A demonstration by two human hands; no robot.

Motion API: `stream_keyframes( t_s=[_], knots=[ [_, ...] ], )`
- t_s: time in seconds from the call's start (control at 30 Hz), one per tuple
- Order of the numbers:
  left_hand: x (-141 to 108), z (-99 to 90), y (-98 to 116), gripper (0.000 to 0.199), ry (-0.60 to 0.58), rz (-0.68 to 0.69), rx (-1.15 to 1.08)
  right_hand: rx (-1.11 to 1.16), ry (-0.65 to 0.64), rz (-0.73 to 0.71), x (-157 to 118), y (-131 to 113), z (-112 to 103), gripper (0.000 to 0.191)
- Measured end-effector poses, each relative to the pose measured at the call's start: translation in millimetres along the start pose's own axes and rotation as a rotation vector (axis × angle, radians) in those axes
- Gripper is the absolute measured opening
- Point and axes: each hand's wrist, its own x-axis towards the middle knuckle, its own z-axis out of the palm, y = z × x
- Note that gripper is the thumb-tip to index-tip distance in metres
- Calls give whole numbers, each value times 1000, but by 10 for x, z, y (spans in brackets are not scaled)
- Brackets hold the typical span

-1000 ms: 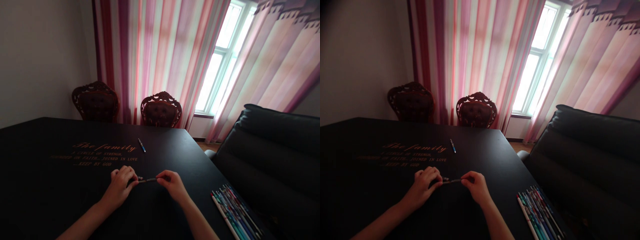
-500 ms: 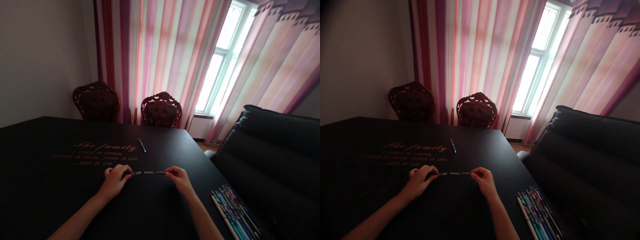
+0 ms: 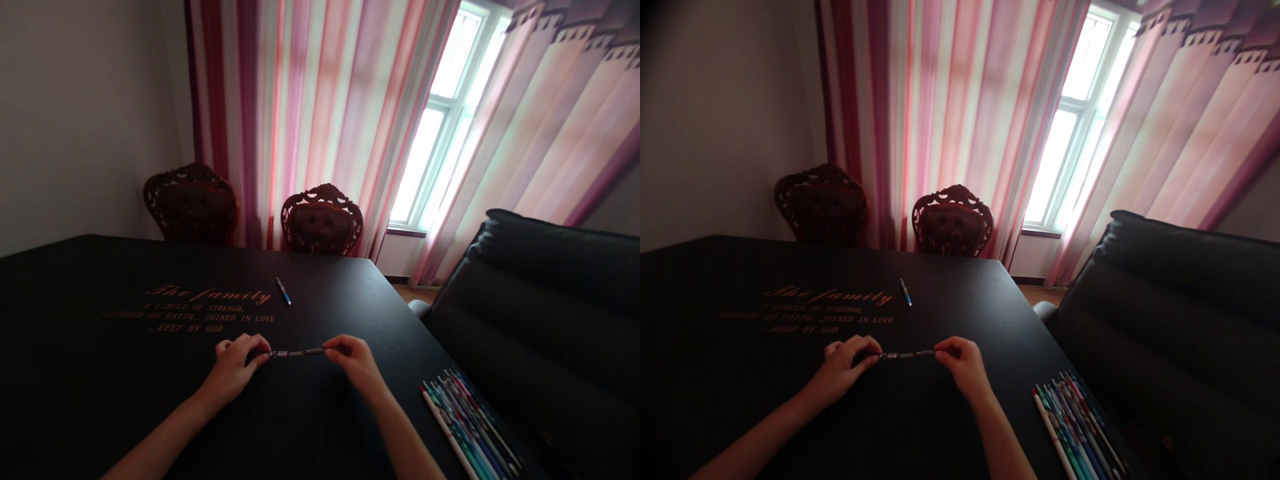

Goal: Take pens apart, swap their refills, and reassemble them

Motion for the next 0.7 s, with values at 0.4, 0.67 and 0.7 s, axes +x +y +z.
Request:
stream_keyframes(
  t_s=[0.4, 0.67, 0.7],
  knots=[
    [-66, -6, 177, 13, -36, 5, -54, -49, -3, 2, -70, -131, 147, 19],
    [-92, 32, 209, 12, -2, 51, -38, -233, 9, 19, -101, -93, 278, 51],
    [-93, 36, 212, 12, 3, 57, -30, -243, 0, 39, -104, -85, 285, 57]
  ],
)
